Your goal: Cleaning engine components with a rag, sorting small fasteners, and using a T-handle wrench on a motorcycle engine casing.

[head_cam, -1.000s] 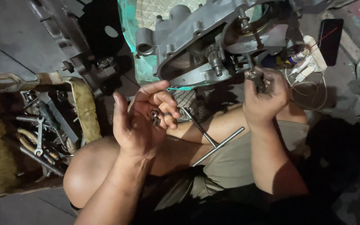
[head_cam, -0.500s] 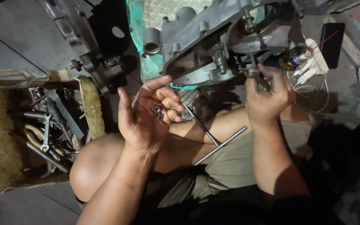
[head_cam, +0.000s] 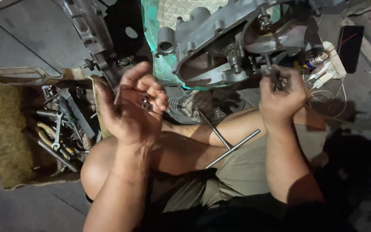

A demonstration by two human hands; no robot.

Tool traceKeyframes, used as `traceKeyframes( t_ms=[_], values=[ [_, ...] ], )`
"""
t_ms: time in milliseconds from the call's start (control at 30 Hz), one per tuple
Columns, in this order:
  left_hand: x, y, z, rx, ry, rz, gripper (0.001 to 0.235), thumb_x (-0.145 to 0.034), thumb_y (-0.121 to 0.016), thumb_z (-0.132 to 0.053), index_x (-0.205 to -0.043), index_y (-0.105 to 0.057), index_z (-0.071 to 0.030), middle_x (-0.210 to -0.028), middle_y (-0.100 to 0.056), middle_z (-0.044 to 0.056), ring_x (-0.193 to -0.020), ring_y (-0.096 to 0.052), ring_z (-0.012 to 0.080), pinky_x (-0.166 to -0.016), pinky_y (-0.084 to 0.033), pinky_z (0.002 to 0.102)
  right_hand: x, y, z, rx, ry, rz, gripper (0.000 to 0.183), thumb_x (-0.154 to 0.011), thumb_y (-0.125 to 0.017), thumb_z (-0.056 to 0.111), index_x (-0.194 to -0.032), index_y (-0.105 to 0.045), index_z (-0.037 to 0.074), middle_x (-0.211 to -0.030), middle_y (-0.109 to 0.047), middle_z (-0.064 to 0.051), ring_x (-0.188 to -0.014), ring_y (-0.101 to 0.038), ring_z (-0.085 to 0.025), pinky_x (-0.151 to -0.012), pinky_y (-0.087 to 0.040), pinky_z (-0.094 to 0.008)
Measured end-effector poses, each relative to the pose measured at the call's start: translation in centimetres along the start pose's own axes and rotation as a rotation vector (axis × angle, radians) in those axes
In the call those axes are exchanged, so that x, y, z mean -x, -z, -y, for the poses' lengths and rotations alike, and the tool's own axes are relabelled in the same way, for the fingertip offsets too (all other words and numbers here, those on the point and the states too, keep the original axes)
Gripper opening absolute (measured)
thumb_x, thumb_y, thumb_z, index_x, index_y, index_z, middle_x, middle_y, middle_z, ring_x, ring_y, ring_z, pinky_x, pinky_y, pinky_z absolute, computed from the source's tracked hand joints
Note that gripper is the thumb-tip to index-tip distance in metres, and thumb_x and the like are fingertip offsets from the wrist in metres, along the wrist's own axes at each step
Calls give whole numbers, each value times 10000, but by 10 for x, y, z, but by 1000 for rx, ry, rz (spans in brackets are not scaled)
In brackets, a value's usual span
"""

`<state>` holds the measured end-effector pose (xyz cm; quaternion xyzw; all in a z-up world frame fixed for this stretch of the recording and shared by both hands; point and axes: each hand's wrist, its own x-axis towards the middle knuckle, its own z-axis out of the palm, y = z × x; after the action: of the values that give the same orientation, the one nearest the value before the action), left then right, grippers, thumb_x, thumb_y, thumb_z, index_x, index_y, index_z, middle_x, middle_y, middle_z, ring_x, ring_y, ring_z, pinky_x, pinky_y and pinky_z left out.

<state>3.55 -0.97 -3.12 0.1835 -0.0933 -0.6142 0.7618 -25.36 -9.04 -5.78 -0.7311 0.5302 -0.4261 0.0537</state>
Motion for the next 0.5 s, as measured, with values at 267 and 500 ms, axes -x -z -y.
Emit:
traceKeyframes(
  t_ms=[267,500],
  values=[
    [-8,2,-15,-157,-129,-235,585,-966,-539,-526,-1114,-713,13,-710,-631,38,-529,-541,100,-437,-383,223,21,6,-1,-425,-215,30,117,-1066,-548,-121,-1164,-602,-88,-1012,-638,-171,-795,-577,-184,-732,-520,-286],
    [3,12,44,-823,133,-3,261,-922,-723,-157,-1143,-736,-18,-575,-481,-23,-479,-467,60,-445,-403,177,40,4,47,-572,-222,147,112,-924,-714,20,-1007,-678,-45,-773,-678,-125,-647,-632,-182,-683,-543,-297]
  ],
)
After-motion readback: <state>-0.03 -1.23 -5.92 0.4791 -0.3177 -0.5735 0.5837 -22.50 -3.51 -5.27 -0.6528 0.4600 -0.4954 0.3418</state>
